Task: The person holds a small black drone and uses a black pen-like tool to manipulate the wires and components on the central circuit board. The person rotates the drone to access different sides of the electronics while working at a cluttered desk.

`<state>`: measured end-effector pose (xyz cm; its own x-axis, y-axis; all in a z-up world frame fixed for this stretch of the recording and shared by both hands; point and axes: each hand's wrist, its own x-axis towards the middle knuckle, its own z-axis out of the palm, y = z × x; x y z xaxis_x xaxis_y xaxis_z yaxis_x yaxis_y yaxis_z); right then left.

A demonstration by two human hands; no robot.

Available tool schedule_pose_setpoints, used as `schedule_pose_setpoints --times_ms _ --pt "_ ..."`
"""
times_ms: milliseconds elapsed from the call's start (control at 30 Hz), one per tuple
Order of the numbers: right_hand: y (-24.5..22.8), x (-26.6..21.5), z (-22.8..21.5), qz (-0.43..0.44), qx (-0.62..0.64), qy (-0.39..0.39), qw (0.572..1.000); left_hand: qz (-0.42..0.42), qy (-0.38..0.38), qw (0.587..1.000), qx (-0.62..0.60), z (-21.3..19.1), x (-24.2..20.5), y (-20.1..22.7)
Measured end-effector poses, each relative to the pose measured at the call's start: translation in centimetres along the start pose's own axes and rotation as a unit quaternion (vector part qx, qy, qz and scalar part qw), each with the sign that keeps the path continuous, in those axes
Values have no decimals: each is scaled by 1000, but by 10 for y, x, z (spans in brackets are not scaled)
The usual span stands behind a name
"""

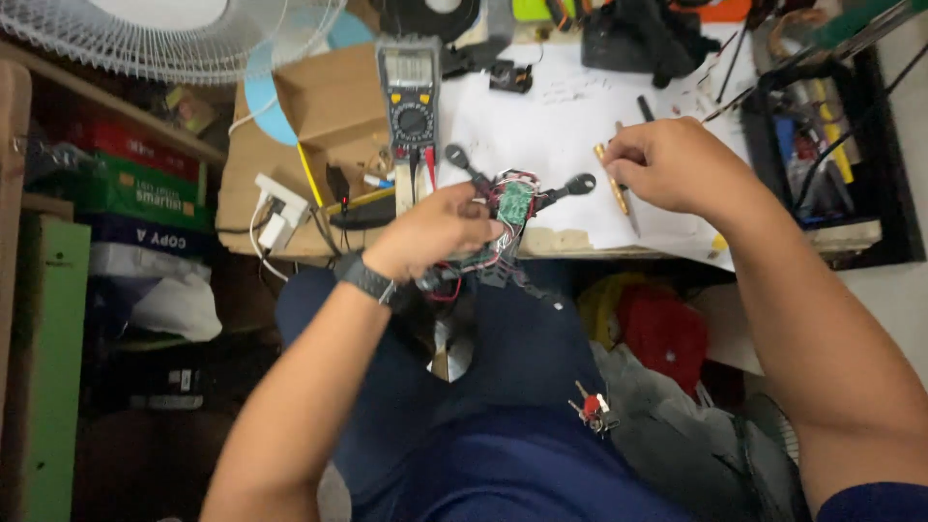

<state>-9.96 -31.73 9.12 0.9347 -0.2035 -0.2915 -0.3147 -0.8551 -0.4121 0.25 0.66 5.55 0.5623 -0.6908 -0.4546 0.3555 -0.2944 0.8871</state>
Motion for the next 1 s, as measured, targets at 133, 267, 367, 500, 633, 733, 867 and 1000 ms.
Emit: schedule_pose_setpoints --times_ms 133,267,367,500,633,733,867,1000 --pt "17 12 26 4 -53 0 999 -6 -25 998 58 -12 43 -29" --pt "15 14 37 11 -84 36 996 -13 -74 982 175 -11 61 -25" --pt "10 13 32 18 -90 44 995 -22 -92 949 301 -6 52 11" --pt "21 19 34 33 -117 35 992 4 -117 883 454 3 75 16" --pt "25 19 29 52 -102 26 993 24 -125 859 495 21 97 9" --pt "38 25 24 48 -64 20 997 36 -127 857 498 36 97 22" --pt "53 28 23 66 -110 26 991 -1 -146 845 514 48 89 42" --pt "39 24 30 91 -132 35 986 49 -108 837 534 50 77 43"
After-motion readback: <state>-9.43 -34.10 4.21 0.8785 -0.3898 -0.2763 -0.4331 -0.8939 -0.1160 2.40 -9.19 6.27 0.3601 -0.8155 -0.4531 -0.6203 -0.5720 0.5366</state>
